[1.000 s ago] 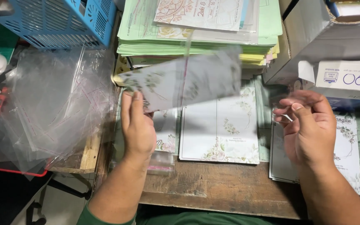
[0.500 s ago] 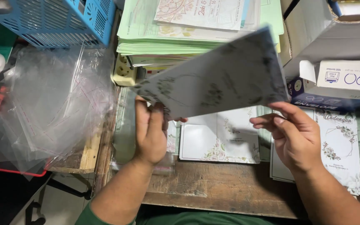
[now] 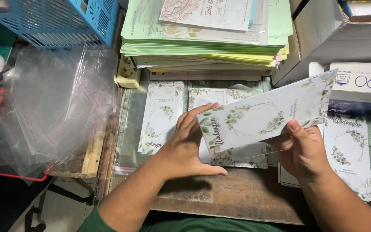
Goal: Inspecting and folding printed invitation cards at a workstation in a print shop.
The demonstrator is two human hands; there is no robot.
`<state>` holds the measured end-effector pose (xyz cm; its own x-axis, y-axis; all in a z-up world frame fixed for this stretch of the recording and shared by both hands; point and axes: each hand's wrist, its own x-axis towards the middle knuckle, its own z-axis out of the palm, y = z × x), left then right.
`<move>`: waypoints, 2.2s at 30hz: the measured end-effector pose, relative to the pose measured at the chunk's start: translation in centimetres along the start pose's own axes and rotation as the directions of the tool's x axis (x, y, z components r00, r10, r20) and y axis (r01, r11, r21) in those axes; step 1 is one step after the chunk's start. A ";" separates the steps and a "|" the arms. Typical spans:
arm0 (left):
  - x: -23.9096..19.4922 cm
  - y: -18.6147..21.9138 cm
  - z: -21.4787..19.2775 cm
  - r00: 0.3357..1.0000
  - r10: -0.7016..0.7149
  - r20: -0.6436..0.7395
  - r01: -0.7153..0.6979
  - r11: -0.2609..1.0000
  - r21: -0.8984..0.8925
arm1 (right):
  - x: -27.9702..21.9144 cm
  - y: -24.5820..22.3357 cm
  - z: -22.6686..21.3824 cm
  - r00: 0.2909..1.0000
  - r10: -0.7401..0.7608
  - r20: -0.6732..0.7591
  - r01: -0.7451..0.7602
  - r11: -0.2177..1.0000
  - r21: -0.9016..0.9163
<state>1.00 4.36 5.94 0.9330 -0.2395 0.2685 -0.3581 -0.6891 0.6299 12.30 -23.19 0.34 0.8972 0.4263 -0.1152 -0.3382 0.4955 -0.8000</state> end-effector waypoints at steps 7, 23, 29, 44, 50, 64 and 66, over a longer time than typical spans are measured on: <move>0.2 -1.1 0.2 0.945 0.231 -0.233 -0.213 0.972 0.098 | -0.1 -1.1 0.7 0.997 0.048 0.053 -0.057 0.983 0.172; -10.9 -2.2 -15.3 0.532 0.727 -0.434 0.365 0.266 0.892 | -0.4 -2.3 1.8 0.991 0.118 0.060 -0.126 0.981 0.149; -14.3 -8.1 -15.3 0.665 0.319 -0.675 0.600 0.310 0.738 | -0.1 -1.8 1.3 0.993 0.115 -0.010 -0.113 0.985 0.127; -6.6 -10.4 -15.7 0.556 -0.542 -0.630 0.825 0.450 0.341 | 0.2 -0.4 0.1 0.989 0.083 -0.122 -0.087 0.996 -0.029; -5.8 -9.9 -15.2 0.651 -0.478 -0.589 0.754 0.501 0.425 | 0.2 -0.8 1.0 0.975 0.134 -0.176 -0.141 0.990 -0.026; 3.0 4.7 -5.0 0.609 -0.582 0.539 0.647 0.758 0.088 | -0.4 2.6 -2.5 0.941 0.298 -0.160 -0.297 0.954 0.033; 1.0 1.9 -1.1 0.884 -0.380 0.273 0.459 0.816 -0.352 | -0.8 4.7 -3.7 0.993 0.083 0.082 -0.087 0.995 0.049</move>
<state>1.20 3.62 8.21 0.9701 -0.1362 -0.2010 0.1246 -0.4314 0.8935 11.10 -24.02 -5.52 0.8396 0.5268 -0.1323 -0.4286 0.4928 -0.7573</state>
